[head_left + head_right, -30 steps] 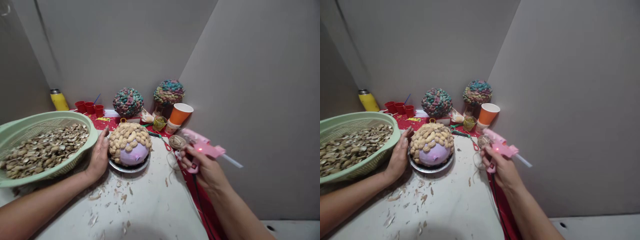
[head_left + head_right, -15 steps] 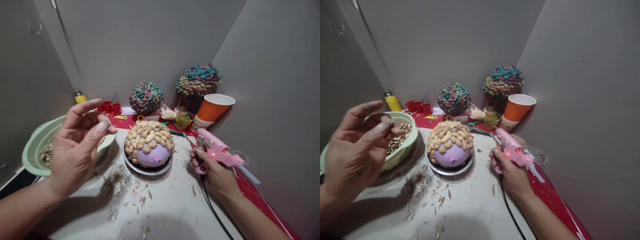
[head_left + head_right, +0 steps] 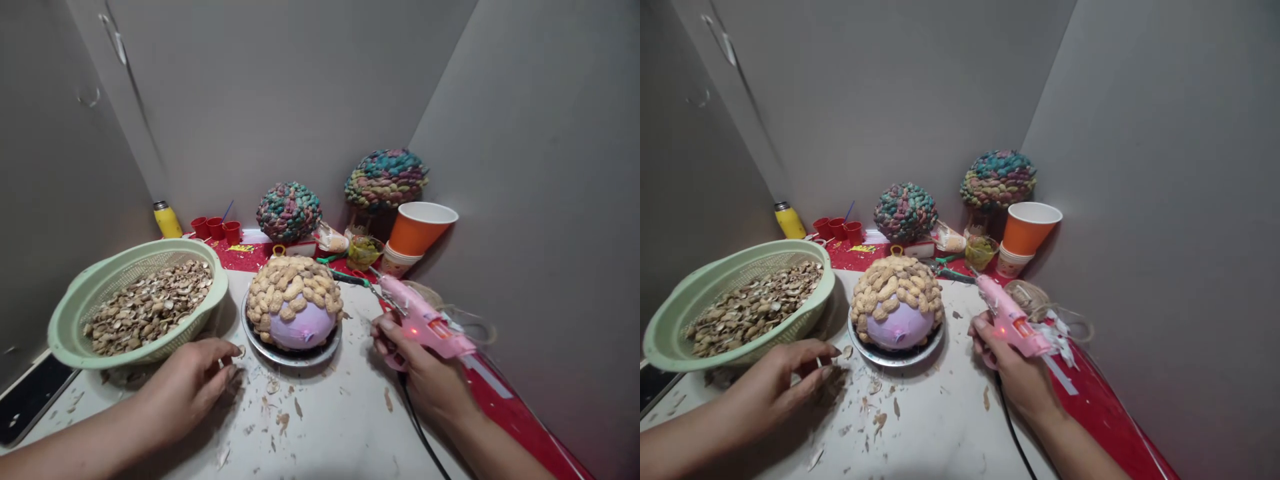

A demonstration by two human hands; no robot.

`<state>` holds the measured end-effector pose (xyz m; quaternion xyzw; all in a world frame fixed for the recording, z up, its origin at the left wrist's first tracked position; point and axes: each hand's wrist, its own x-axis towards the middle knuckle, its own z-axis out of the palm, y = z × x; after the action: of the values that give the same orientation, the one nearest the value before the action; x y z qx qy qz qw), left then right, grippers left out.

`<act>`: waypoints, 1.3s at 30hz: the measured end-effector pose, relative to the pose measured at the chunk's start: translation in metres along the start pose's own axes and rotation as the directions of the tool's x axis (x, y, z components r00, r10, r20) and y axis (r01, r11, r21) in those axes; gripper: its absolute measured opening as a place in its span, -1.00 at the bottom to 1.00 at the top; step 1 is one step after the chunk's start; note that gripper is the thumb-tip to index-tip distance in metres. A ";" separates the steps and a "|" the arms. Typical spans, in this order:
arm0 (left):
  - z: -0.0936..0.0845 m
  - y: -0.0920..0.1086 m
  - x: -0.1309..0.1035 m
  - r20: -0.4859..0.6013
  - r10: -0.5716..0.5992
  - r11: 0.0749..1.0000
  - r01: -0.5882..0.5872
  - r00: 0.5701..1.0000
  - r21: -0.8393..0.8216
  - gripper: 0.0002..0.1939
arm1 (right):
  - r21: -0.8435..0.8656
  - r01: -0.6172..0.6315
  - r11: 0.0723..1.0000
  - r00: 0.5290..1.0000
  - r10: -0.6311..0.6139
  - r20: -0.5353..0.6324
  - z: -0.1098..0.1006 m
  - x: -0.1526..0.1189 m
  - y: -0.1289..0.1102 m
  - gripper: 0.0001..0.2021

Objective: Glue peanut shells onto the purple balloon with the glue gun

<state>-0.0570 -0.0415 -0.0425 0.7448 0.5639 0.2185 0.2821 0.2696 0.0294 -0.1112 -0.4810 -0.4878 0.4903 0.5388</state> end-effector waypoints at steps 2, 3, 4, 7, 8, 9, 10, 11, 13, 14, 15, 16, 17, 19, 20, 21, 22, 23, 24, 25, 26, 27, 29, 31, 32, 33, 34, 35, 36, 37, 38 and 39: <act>0.010 -0.008 0.007 0.025 -0.013 0.988 0.009 1.000 0.154 -0.77 | -0.038 0.002 0.999 1.000 -0.001 0.022 0.000 0.000 -0.002 -0.55; 0.013 -0.012 0.011 0.031 -0.027 0.977 0.020 0.999 0.214 -0.77 | -0.059 0.001 0.998 0.999 0.001 0.032 0.000 -0.001 -0.003 -0.53; 0.016 -0.014 0.016 0.043 -0.039 0.965 0.026 0.998 0.261 -0.78 | -0.080 0.001 0.997 0.999 0.002 0.038 0.000 -0.001 -0.004 -0.52; 0.020 -0.019 0.027 0.068 -0.040 0.947 0.016 0.997 0.320 -0.78 | -0.119 -0.008 0.993 0.999 0.013 0.039 0.001 -0.002 -0.006 -0.48; 0.021 -0.020 0.028 0.071 -0.033 0.947 0.009 0.997 0.320 -0.77 | -0.119 -0.012 0.993 0.999 0.017 0.038 0.001 -0.002 -0.006 -0.47; 0.022 -0.021 0.029 0.072 -0.027 0.948 0.003 0.997 0.318 -0.77 | -0.115 -0.015 0.993 0.999 0.020 0.040 0.002 -0.002 -0.007 -0.46; 0.023 -0.022 0.029 0.074 -0.023 0.948 -0.002 0.997 0.317 -0.78 | -0.112 -0.015 0.994 0.999 0.020 0.042 0.002 -0.002 -0.007 -0.46; 0.023 -0.023 0.029 0.076 -0.019 0.949 -0.006 0.997 0.314 -0.79 | -0.112 -0.013 0.994 0.999 0.018 0.040 0.002 -0.002 -0.007 -0.46; 0.024 -0.024 0.027 0.069 -0.014 0.955 -0.007 0.998 0.296 -0.81 | -0.124 -0.011 0.992 0.999 0.016 0.041 0.002 -0.001 -0.006 -0.45; 0.024 -0.024 0.027 0.060 -0.016 0.960 -0.002 0.998 0.278 -0.82 | -0.131 -0.009 0.991 0.999 0.015 0.043 0.002 -0.001 -0.006 -0.45; 0.025 -0.025 0.026 0.051 -0.020 0.966 0.006 0.998 0.258 -0.84 | -0.138 -0.006 0.990 0.999 0.013 0.048 0.002 0.000 -0.005 -0.44; 0.025 -0.025 0.026 0.044 -0.027 0.971 0.016 0.999 0.237 -0.85 | -0.144 -0.007 0.990 0.998 0.015 0.055 0.002 0.001 -0.005 -0.43; 0.024 -0.025 0.027 0.039 -0.034 0.976 0.025 0.999 0.218 -0.85 | -0.149 -0.006 0.989 0.998 0.016 0.061 0.002 0.001 -0.006 -0.42; 0.024 -0.027 0.028 0.043 -0.045 0.980 0.036 0.998 0.195 -0.85 | -0.153 -0.008 0.988 0.998 0.018 0.064 0.002 0.001 -0.006 -0.41; 0.024 -0.028 0.028 0.048 -0.048 0.982 0.038 0.998 0.187 -0.85 | -0.155 -0.010 0.988 0.998 0.020 0.066 0.002 0.001 -0.006 -0.41; 0.024 -0.029 0.029 0.053 -0.050 0.983 0.039 0.997 0.179 -0.86 | -0.158 -0.012 0.987 0.997 0.022 0.067 0.001 0.000 -0.007 -0.42; 0.024 -0.031 0.029 0.057 -0.053 0.985 0.043 0.997 0.168 -0.86 | -0.159 -0.014 0.987 0.997 0.025 0.068 0.001 0.000 -0.007 -0.42; 0.024 -0.032 0.029 0.061 -0.059 0.986 0.049 0.996 0.156 -0.87 | -0.159 -0.017 0.987 0.997 0.028 0.066 0.001 -0.001 -0.006 -0.42; 0.024 -0.034 0.030 0.065 -0.066 0.988 0.057 0.996 0.143 -0.88 | -0.160 -0.022 0.987 0.997 0.033 0.065 0.000 -0.001 -0.006 -0.42; 0.023 -0.035 0.030 0.067 -0.075 0.990 0.066 0.995 0.129 -0.89 | -0.160 -0.027 0.987 0.997 0.037 0.061 0.000 -0.001 -0.005 -0.43; 0.023 -0.036 0.030 0.067 -0.082 0.991 0.074 0.994 0.114 -0.89 | -0.160 -0.032 0.987 0.997 0.041 0.057 -0.001 -0.001 -0.004 -0.44; 0.023 -0.037 0.030 0.067 -0.088 0.992 0.081 0.994 0.097 -0.88 | -0.161 -0.034 0.986 0.997 0.044 0.057 -0.001 0.000 -0.003 -0.45; 0.022 -0.037 0.031 0.062 -0.091 0.994 0.087 0.994 0.061 -0.88 | -0.162 -0.038 0.986 0.997 0.049 0.061 -0.002 0.000 -0.001 -0.48; 0.022 -0.037 0.033 0.054 -0.091 0.996 0.090 0.994 0.017 -0.87 | -0.163 -0.038 0.986 0.996 0.049 0.069 -0.003 0.001 0.002 -0.51; 0.023 -0.036 0.033 0.050 -0.093 0.996 0.094 0.994 -0.008 -0.86 | -0.162 -0.037 0.986 0.996 0.049 0.072 -0.004 0.002 0.003 -0.52; 0.023 -0.036 0.033 0.044 -0.098 0.994 0.099 0.994 -0.037 -0.84 | -0.161 -0.035 0.986 0.996 0.047 0.071 -0.004 0.002 0.004 -0.52; 0.023 -0.036 0.033 0.038 -0.103 0.992 0.106 0.994 -0.069 -0.83 | -0.162 -0.034 0.986 0.996 0.046 0.071 -0.005 0.003 0.005 -0.53; 0.023 -0.035 0.032 0.036 -0.110 0.988 0.114 0.993 -0.108 -0.82 | -0.162 -0.033 0.986 0.997 0.045 0.070 -0.006 0.003 0.006 -0.53; 0.023 -0.034 0.031 0.038 -0.119 0.981 0.123 0.992 -0.147 -0.81 | -0.162 -0.033 0.986 0.997 0.045 0.068 -0.006 0.003 0.007 -0.53; 0.023 -0.033 0.029 0.046 -0.125 0.975 0.131 0.991 -0.181 -0.78 | -0.164 -0.035 0.986 0.997 0.047 0.068 -0.006 0.003 0.008 -0.53; 0.022 -0.030 0.026 0.061 -0.134 0.963 0.145 0.989 -0.229 -0.76 | -0.166 -0.034 0.986 0.997 0.046 0.067 -0.006 0.003 0.008 -0.53; 0.021 -0.027 0.024 0.078 -0.150 0.941 0.167 0.986 -0.294 -0.73 | -0.168 -0.032 0.985 0.997 0.044 0.067 -0.005 0.003 0.008 -0.53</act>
<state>-0.0565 -0.0170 -0.0754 0.6514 0.5744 0.2576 0.4236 0.2747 0.0328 -0.1194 -0.5160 -0.5365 0.4744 0.4699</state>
